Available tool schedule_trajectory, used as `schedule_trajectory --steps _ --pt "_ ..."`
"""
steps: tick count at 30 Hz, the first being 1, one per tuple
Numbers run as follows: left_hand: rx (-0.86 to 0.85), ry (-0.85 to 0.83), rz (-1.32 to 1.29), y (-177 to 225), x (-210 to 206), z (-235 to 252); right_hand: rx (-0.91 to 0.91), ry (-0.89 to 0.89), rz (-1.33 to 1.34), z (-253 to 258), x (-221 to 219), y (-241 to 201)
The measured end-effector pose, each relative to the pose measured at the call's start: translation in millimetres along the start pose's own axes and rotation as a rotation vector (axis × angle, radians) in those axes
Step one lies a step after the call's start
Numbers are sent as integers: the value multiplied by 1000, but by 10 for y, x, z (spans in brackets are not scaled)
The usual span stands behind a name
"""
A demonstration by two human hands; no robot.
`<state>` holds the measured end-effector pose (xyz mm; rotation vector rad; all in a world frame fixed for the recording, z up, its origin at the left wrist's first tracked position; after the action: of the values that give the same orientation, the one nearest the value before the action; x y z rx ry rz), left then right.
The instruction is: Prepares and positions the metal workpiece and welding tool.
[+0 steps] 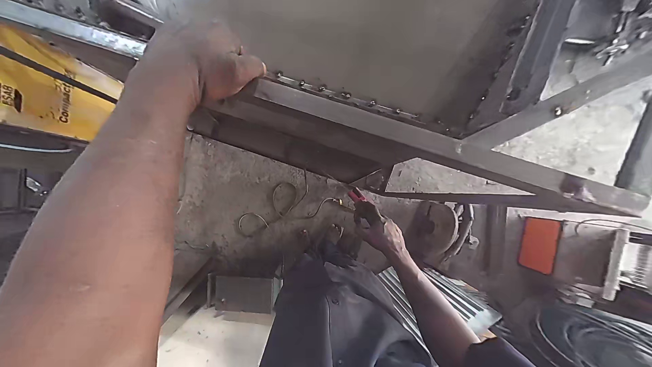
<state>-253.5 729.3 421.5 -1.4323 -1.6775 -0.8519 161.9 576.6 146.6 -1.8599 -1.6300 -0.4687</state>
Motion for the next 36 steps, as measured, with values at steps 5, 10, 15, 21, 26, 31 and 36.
schedule_trajectory --steps 5,10,15,21,26,31,36 --pt "-29 5 7 -66 -28 75 78 34 48 141 -39 -387" --pt "8 -9 -3 -29 -14 49 110 -55 10 536 -259 -607" --pt "8 -32 -14 2 8 3 90 -14 26 414 -178 -583" --pt "-3 -3 -75 -48 -1 38 63 -20 26 321 -116 -496" --pt "-8 47 -149 -33 -46 -11 57 -20 18 239 -183 -418" --pt "-28 312 -177 -88 -147 -36 20 -18 30 114 -233 -388" --pt "-67 1140 -434 -23 -1091 -583 -40 3 15 10 -228 -295"
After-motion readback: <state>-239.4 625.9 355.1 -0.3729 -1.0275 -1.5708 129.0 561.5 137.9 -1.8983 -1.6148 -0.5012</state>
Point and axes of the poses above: each hand's wrist, its own z-axis towards the middle knuckle, its own x-axis out of the back of the hand, y = z × x, the point moved 1 cm from there along z, towards the middle knuckle, and after that the axes turned 4 degrees about -y, right-handed, at the moved point
